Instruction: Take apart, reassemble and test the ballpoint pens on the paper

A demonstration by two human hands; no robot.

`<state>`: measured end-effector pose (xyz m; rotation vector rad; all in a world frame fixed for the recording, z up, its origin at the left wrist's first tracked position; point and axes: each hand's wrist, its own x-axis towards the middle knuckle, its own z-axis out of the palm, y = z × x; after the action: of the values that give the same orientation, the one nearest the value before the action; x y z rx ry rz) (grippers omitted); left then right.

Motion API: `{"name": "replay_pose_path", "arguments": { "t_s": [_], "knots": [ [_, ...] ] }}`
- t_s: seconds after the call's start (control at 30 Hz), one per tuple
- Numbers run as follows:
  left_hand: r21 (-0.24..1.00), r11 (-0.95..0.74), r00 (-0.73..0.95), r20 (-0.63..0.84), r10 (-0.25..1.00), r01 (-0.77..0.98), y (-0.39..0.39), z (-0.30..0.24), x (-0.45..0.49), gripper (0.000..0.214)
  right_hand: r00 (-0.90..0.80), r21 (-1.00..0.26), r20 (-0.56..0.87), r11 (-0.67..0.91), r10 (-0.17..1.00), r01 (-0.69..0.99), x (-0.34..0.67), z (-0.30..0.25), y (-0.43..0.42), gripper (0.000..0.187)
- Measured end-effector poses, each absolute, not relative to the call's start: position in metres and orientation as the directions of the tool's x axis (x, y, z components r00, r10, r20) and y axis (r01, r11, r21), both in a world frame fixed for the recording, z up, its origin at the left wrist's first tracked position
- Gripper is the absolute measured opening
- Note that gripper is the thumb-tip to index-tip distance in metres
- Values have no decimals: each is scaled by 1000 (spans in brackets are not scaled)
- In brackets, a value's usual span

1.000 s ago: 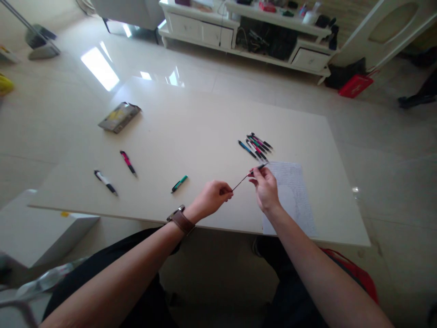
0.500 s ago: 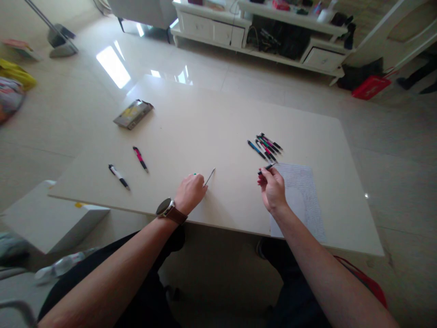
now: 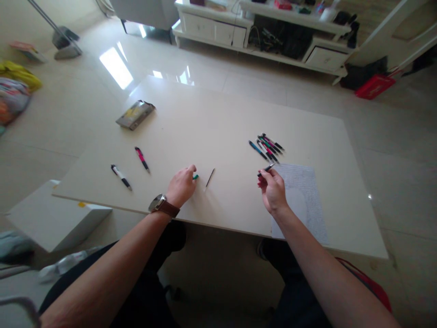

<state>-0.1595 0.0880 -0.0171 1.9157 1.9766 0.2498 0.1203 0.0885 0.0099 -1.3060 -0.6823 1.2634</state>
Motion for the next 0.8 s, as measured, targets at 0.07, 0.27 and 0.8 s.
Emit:
{"name": "replay_pose_path", "arguments": {
  "t_s": [0.07, 0.27, 0.8],
  "knots": [
    [498, 75, -42, -77, 996, 864, 90, -13, -154, 31, 255, -938, -268, -192, 929, -287, 121, 10, 89, 23],
    [866, -7, -154, 96, 983, 499, 93, 7, -131, 27, 253, -943, -272, -205, 928, -261, 120, 13, 88, 23],
    [549, 164, -110, -130, 985, 820, 92, -8, -155, 31, 174, -927, -311, -258, 934, -271, 118, 11, 85, 17]
  ]
}}
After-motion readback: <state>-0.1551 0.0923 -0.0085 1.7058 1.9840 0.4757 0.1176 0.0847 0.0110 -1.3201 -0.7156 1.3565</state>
